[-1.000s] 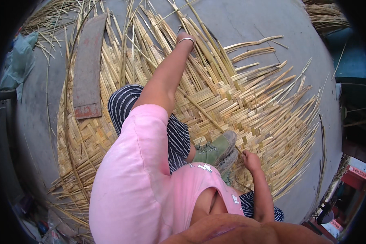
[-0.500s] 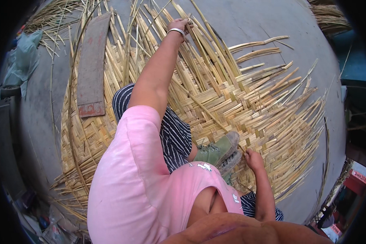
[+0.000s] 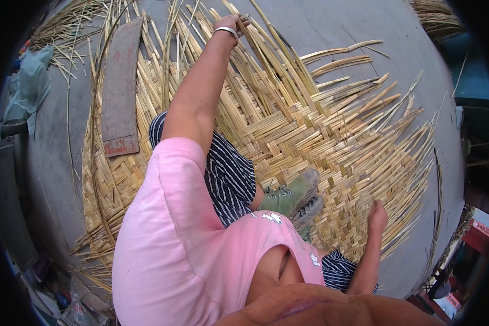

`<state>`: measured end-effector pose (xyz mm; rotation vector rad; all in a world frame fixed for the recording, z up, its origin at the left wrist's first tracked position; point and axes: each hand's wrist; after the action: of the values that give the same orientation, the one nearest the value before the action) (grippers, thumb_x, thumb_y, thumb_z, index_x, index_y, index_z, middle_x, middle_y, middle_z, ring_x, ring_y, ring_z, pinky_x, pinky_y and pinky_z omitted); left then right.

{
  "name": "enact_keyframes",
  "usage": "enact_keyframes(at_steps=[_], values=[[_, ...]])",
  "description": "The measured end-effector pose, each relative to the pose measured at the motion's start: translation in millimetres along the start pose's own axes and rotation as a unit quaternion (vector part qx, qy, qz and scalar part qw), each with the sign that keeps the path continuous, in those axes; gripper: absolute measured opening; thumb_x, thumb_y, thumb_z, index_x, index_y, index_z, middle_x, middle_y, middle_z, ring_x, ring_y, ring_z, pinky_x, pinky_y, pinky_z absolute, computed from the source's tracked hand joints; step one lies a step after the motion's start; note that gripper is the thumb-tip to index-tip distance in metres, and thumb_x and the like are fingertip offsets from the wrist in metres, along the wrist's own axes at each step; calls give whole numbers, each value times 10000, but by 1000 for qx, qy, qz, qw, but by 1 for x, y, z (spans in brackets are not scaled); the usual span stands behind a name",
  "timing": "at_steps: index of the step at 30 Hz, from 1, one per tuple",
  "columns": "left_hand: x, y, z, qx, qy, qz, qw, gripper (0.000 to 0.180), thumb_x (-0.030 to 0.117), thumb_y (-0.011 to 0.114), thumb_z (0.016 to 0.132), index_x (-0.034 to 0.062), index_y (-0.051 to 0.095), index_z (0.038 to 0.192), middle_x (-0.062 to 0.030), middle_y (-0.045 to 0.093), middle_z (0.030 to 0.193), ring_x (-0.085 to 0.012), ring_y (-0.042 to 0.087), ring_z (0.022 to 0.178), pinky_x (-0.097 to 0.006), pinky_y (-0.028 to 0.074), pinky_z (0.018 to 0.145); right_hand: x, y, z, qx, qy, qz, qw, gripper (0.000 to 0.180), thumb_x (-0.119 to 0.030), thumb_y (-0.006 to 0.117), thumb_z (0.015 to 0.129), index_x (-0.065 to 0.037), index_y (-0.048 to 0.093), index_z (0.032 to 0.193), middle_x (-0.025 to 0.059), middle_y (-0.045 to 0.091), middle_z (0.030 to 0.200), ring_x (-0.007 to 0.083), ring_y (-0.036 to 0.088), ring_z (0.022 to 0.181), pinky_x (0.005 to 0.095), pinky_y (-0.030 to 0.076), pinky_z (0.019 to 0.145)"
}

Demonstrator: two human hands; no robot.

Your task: The person weaves a large circular basket by hand, interlacing dried palm strips in an over-under pattern. They repeatedly pull and tighten the strips to maintain tension and shape.

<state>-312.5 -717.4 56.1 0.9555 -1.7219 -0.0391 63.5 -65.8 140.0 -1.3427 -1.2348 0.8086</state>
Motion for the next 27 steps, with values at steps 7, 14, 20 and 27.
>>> enact_keyframes(at_steps=[7, 14, 20, 27], values=[[-1, 24, -3, -13, 9, -50, 999, 194, 57, 480, 1008, 10, 612, 1143, -122, 696, 940, -289, 719, 712, -437, 585, 616, 236, 3, -5, 137, 415, 652, 620, 309, -212, 593, 1026, -23, 590, 1270, 141, 723, 1180, 289, 737, 988, 380, 612, 782], [-20, 70, 4, -57, 44, -44, 996, 122, 170, 568, 986, 75, 625, 937, -27, 583, 676, -131, 528, 534, -285, 427, 457, -36, -51, 59, -42, 128, 757, 639, 337, -193, 647, 1014, 9, 561, 1270, 166, 685, 1181, 265, 703, 1045, 376, 585, 875], [-27, 124, -124, -223, 217, 157, 937, 179, 174, 562, 1012, 26, 658, 1039, -61, 666, 760, -155, 612, 620, -309, 501, 566, -259, -164, 108, -76, -88, 807, 579, 192, -118, 532, 1065, -2, 561, 1215, 171, 696, 1230, 267, 688, 1137, 402, 556, 978], [-14, 101, -272, -305, 269, 279, 870, 260, 221, 524, 1092, -2, 655, 1063, 24, 568, 753, -65, 510, 677, -242, 438, 625, -336, -206, 139, -73, -224, 851, 470, 180, -116, 505, 1079, 2, 533, 1211, 192, 703, 1167, 310, 731, 1058, 439, 603, 969]])
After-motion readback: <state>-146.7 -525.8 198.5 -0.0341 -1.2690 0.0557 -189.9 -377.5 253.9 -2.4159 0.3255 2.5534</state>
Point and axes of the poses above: each hand's wrist, its own z-axis towards the middle knuckle, its own y-axis out of the palm, x = y × z
